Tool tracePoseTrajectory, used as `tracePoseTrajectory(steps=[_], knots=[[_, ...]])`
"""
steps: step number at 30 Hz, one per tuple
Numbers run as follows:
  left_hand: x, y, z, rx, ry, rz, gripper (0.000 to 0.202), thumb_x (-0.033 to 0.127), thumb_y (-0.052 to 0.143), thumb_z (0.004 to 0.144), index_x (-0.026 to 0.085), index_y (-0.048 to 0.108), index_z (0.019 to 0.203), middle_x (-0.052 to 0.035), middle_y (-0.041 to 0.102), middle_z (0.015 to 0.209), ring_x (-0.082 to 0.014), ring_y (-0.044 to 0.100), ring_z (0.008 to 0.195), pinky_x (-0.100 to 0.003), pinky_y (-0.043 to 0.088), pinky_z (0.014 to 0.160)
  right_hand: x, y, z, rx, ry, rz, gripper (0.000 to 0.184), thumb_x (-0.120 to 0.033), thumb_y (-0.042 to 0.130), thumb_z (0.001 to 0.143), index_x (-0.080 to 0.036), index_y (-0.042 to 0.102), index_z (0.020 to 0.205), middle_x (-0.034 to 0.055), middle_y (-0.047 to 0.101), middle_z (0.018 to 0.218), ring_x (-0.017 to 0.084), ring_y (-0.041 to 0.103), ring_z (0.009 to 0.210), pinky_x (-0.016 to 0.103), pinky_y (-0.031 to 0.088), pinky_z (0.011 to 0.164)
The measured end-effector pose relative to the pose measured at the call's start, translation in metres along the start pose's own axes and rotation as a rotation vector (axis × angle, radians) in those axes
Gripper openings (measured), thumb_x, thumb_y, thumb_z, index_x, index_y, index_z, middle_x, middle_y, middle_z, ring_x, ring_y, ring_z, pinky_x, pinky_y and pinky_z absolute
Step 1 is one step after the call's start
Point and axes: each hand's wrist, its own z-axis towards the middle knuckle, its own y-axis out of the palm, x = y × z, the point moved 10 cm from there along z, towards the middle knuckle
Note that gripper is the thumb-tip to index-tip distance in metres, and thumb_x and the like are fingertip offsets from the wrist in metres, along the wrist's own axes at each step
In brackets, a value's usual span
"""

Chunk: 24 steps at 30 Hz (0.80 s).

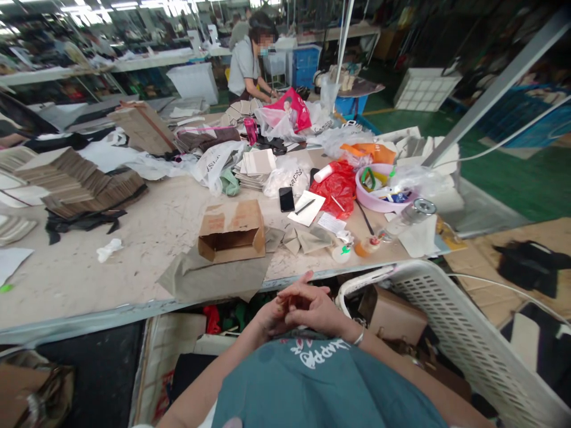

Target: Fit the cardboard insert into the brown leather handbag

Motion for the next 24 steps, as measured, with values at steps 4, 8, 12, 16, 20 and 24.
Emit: tracePoseTrajectory(steps=[4,8,12,16,20,24], knots=[[-0.005,-0.009,-0.001,0.028,-0.092,-0.343,0.095,0.052,0.077,0.054,0.028,0.034,0.135,-0.0124,0.048,0.13,-0.0312,0.045,0.12,-0.048,0.036,0.098,-0.011,-0.024,-0.009,0.142,-0.139,-0.139,0.009,-0.025,0.068,0.073,-0.019,0.07,0.08,0.0037,0.068,0.084,0.017,0.06,0.081,0.029,0.046,0.077],[-0.004,-0.033,-0.003,0.184,-0.006,-0.133,0.063,0.039,0.08,0.056,0.021,0.056,0.111,-0.0119,0.052,0.123,-0.0314,0.046,0.118,-0.047,0.035,0.099,0.009,-0.03,-0.013,0.169,0.045,-0.065,0.014,-0.028,0.069,0.071,-0.016,0.067,0.063,0.0013,0.064,0.063,0.013,0.058,0.061,0.025,0.047,0.061],[0.027,-0.03,-0.005,0.202,0.151,0.463,0.086,0.037,0.084,0.049,0.022,0.047,0.125,-0.0138,0.035,0.138,-0.0332,0.032,0.129,-0.048,0.025,0.108,0.034,0.003,-0.022,-0.129,0.366,0.167,0.022,-0.035,0.068,0.073,-0.013,0.067,0.076,-0.0012,0.061,0.056,0.011,0.055,0.05,0.022,0.045,0.051],[0.071,-0.006,-0.01,0.153,0.407,1.019,0.087,0.039,0.079,0.058,0.021,0.039,0.133,-0.0176,0.043,0.134,-0.0319,0.039,0.125,-0.05,0.03,0.105,0.035,0.011,-0.03,-0.282,0.446,0.248,0.031,-0.041,0.068,0.073,-0.012,0.068,0.084,-0.0022,0.059,0.057,0.008,0.053,0.047,0.019,0.044,0.048],[0.1,0.016,-0.024,0.131,0.745,1.208,0.082,0.043,0.077,0.059,0.022,0.042,0.131,-0.0145,0.059,0.117,-0.0268,0.057,0.108,-0.05,0.036,0.102,0.025,0.0,-0.031,-0.258,0.378,0.297,0.028,-0.039,0.065,0.078,-0.013,0.07,0.082,-0.0011,0.06,0.058,0.006,0.05,0.048,0.017,0.04,0.048],[0.109,0.021,-0.027,0.124,0.812,1.268,0.072,0.042,0.074,0.064,0.023,0.045,0.127,-0.012,0.062,0.115,-0.024,0.06,0.104,-0.052,0.035,0.105,0.014,0.0,-0.039,-0.265,0.392,0.376,0.036,-0.037,0.066,0.078,-0.016,0.066,0.107,0.0,0.063,0.071,0.008,0.054,0.054,0.021,0.046,0.055]])
